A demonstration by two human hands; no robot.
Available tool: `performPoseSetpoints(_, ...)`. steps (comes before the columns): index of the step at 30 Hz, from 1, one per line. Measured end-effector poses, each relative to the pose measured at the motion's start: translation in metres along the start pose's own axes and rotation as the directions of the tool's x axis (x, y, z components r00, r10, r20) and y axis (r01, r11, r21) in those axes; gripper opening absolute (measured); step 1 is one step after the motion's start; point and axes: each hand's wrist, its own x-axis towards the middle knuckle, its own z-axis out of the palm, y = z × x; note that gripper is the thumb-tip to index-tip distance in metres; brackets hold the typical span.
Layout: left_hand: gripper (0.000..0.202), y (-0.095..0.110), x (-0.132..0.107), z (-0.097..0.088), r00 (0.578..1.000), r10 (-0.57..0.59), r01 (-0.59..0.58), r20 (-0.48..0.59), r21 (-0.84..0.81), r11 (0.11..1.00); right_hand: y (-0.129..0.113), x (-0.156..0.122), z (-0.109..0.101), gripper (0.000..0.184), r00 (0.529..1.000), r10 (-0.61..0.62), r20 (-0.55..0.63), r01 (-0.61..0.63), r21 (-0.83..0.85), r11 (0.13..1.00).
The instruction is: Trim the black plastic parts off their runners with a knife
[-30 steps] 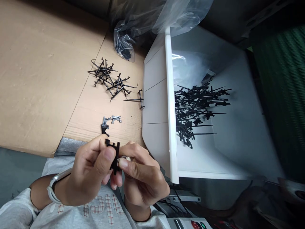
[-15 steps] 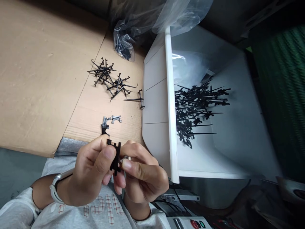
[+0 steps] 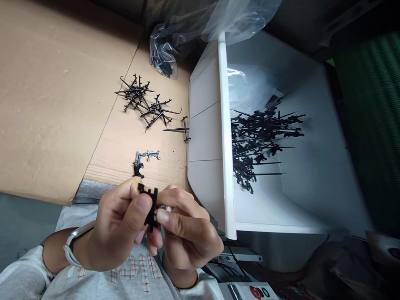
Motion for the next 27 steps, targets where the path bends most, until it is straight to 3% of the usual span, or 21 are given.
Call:
performPoseSetpoints(6, 0.049, -0.0015, -0.0013, -0.0023, 1.0, 0.011, -0.011, 0.019, 0.018, 1.0, 0.0033, 0.0009, 0.0016, 0.048, 1.0, -0.028, -0.001, 0.028, 0.045, 0.999)
performPoseSetpoints(11, 0.056, 0.0005, 0.0019, 0.0023, 1.0, 0.023, -0.023, -0.001, -0.003, 1.0, 0.0042, 0.0009, 0.0018, 0.049, 0.999, 0.031, -0.013, -0.029, 0.137, 0.99)
performPoseSetpoints(15, 0.06, 0.0007, 0.003, 0.0035, 0.999, 0.027, -0.027, -0.017, 0.019, 0.999, 0.0058, 0.0002, 0.0002, 0.046, 0.999, -0.04, 0.002, 0.039, 0.08, 0.996)
performPoseSetpoints(23, 0.054, -0.0006, 0.0002, -0.0016, 1.0, -0.005, 0.006, 0.02, -0.009, 1.0, 0.006, -0.0006, 0.0009, 0.042, 1.0, -0.016, -0.005, 0.017, 0.046, 0.999)
performPoseSetpoints(27, 0.051, 0.0007, -0.001, -0.0026, 0.997, 0.054, -0.055, 0.049, 0.02, 0.998, 0.0056, -0.0013, 0.0015, 0.045, 1.0, -0.004, -0.004, 0.005, 0.062, 0.998)
